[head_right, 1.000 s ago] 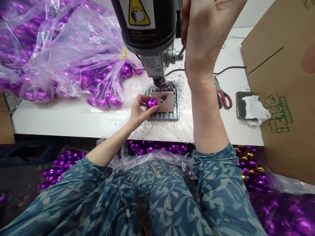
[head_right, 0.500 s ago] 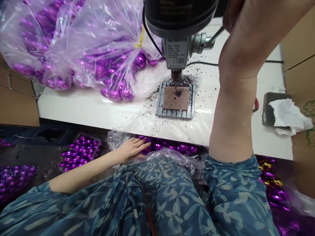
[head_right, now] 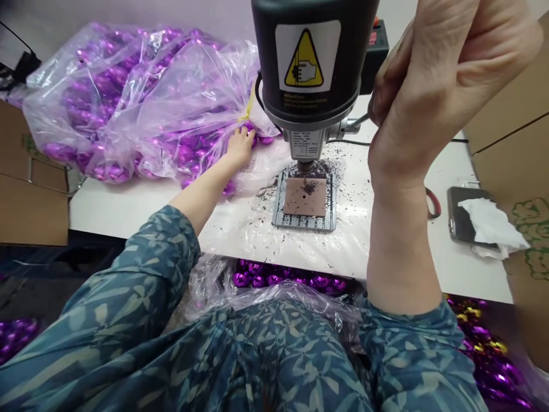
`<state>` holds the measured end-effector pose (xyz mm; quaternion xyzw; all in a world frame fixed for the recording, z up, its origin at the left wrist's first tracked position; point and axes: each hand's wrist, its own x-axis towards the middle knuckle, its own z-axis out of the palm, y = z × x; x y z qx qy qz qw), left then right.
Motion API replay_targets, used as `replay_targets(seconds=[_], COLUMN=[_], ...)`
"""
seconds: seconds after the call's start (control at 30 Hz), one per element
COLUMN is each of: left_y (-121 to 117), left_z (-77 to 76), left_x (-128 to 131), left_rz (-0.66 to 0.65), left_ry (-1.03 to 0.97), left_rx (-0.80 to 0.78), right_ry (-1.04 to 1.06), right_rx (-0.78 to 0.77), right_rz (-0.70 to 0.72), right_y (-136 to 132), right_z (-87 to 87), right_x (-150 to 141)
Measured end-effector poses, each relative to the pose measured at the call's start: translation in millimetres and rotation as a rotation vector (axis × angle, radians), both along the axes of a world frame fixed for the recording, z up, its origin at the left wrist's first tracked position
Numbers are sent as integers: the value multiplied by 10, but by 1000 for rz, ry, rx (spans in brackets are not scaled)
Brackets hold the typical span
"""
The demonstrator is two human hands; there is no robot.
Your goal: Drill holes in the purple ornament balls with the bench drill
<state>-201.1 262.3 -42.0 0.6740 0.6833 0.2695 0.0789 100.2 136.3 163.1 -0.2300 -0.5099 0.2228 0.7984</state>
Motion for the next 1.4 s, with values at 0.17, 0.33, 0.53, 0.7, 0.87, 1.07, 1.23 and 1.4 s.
replay_targets(seconds=[0.17, 0.33, 0.53, 0.7, 0.87, 1.07, 1.23, 1.4], left_y=[-44, -719, -1474, -1592, -1591, -1608, -1595, -1604], left_z=[26, 168, 95, -25, -89, -102, -97, -154], left_x=[-14, 174, 482, 683, 883, 1087, 1168, 1176], left_rz=[-8, -136, -380, -385, -294, -350, -389, -428], left_ry=[-53, -495, -1057, -1092, -1108, -1025, -913, -714], left_rx=[86, 151, -185, -269, -259, -171, -136, -57], right_ry=[45, 31, 63, 35, -48, -143, -150, -154], right_rx=[34, -16, 116, 144, 144, 125, 121, 92], right_rz=[21, 48, -10, 29, -21, -89, -103, -99], right_y=[71, -17, 111, 81, -58, -105, -104, -155], right_z=[-30, -23, -36, -21, 12, 40, 48, 44], right_x=[-9, -12, -61, -89, -101, -96, -105, -95])
